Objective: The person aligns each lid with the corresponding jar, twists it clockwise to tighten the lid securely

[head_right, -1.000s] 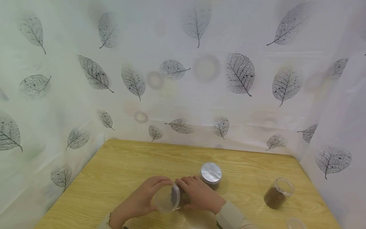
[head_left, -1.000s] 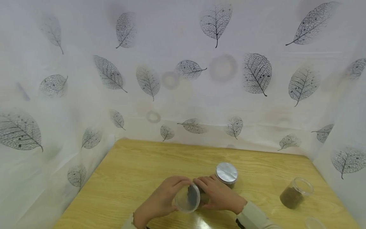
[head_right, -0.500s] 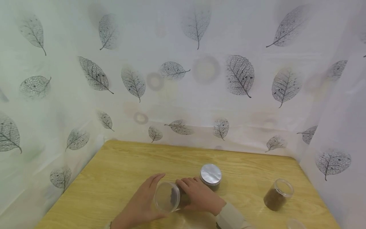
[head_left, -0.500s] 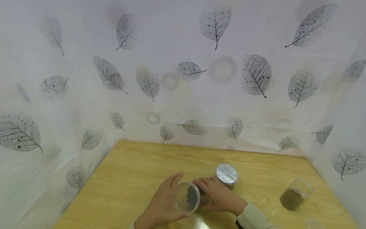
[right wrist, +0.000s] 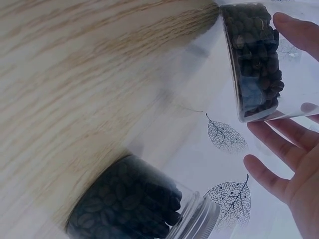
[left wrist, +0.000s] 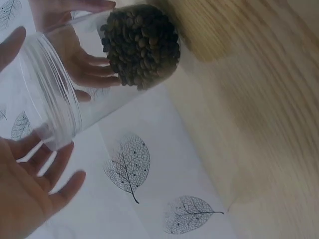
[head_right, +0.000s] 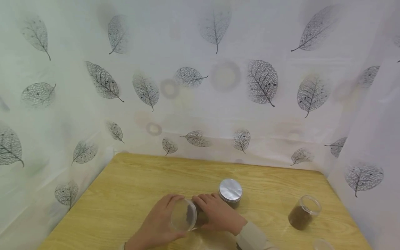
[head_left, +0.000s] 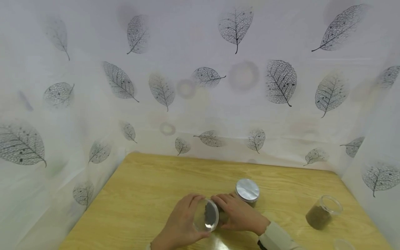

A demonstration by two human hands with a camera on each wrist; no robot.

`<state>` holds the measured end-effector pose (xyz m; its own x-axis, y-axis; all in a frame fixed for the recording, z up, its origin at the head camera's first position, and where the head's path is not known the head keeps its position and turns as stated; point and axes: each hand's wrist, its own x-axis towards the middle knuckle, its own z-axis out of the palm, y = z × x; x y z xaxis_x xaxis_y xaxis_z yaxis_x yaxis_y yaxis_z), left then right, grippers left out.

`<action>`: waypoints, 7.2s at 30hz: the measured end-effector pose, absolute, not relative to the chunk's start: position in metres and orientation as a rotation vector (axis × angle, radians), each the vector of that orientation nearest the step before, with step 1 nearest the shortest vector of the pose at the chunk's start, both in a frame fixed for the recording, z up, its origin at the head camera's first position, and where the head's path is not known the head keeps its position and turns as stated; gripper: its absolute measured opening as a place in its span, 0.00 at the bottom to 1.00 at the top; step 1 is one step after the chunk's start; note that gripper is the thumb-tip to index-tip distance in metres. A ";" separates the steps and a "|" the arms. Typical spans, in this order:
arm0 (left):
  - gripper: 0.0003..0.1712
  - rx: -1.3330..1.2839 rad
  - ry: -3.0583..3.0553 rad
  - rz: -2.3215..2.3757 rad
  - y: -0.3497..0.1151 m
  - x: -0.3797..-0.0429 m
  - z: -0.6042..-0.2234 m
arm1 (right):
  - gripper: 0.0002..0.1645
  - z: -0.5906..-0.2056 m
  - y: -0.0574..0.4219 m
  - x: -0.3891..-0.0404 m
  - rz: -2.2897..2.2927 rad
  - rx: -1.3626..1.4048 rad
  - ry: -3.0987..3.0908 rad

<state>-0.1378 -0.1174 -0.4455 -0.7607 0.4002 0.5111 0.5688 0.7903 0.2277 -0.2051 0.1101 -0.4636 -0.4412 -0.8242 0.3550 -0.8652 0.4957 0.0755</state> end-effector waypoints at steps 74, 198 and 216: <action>0.64 -0.602 -2.602 -0.421 -0.121 -0.134 -0.445 | 0.52 -0.463 0.108 -0.205 0.136 1.395 -2.454; 0.69 -0.965 -2.715 -0.728 -0.151 -0.165 -0.461 | 0.57 -0.462 0.108 -0.201 0.196 1.383 -2.478; 0.42 -0.887 -2.821 -1.358 -0.150 -0.172 -0.473 | 0.57 -0.468 0.111 -0.200 0.396 1.350 -2.577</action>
<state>-0.1724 -0.1497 -0.4727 -0.8455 0.5181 0.1295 0.4243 0.5044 0.7520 -0.1997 0.1105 -0.4680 -0.5606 -0.7709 0.3024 -0.8262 0.5457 -0.1405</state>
